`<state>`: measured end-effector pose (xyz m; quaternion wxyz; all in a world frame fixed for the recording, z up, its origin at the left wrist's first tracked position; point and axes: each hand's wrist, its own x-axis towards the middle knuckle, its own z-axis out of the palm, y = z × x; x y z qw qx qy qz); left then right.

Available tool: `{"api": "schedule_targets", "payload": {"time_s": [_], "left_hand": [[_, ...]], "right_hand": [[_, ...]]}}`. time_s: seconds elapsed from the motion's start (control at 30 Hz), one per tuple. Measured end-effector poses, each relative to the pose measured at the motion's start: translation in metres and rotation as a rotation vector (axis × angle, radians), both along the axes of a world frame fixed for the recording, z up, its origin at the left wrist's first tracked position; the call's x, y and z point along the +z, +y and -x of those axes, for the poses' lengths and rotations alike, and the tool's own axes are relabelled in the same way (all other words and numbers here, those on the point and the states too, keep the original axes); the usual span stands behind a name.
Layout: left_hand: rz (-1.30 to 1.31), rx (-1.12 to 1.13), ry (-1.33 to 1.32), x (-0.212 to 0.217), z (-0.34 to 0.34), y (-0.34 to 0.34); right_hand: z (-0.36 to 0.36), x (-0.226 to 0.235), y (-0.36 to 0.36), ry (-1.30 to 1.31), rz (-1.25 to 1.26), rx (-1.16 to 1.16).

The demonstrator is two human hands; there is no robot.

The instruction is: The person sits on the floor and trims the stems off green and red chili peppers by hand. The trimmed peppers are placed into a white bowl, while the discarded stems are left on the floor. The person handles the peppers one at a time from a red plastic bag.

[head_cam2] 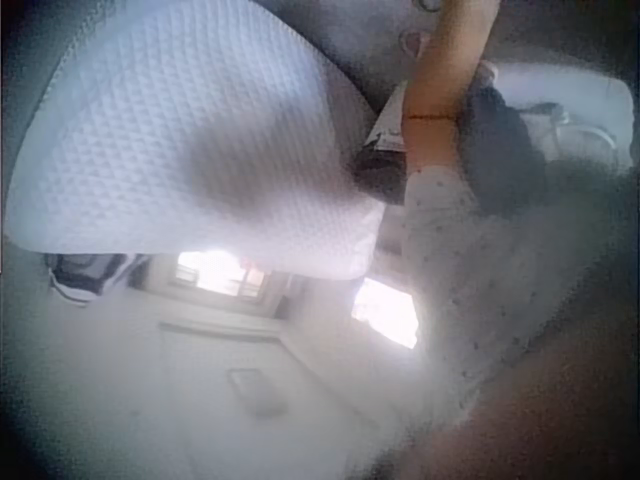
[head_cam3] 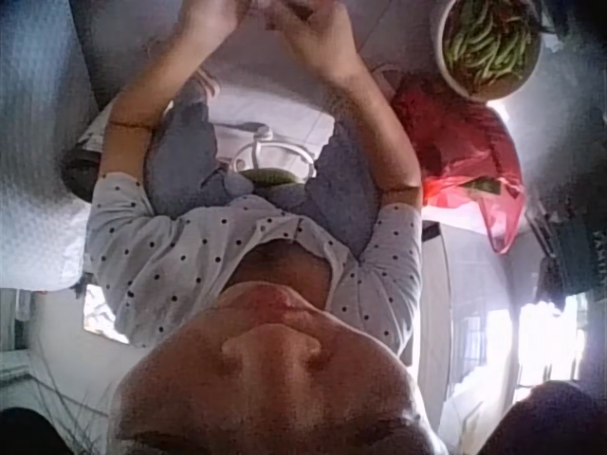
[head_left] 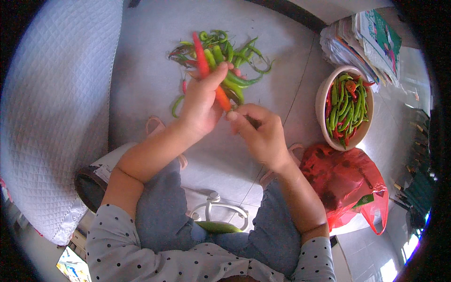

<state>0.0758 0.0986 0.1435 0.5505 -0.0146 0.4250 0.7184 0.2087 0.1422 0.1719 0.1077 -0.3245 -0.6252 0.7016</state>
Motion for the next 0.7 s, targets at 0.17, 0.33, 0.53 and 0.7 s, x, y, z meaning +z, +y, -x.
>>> {"api": "schedule_targets", "payload": {"time_s": [0.17,0.33,0.53,0.7], "left_hand": [[-0.073,-0.084,-0.241,-0.021,0.034,-0.003],[-0.125,-0.068,-0.373,-0.002,0.026,-0.005],[-0.095,-0.092,-0.387,0.000,0.012,-0.005],[-0.140,-0.142,-0.362,-0.004,0.008,-0.005]], "right_hand": [[-0.012,0.017,0.013,0.077,0.224,0.130],[-0.015,-0.008,0.024,-0.173,0.204,-0.084],[-0.010,-0.012,0.019,-0.269,0.080,-0.096],[-0.011,-0.014,0.019,-0.287,0.128,-0.089]]}}
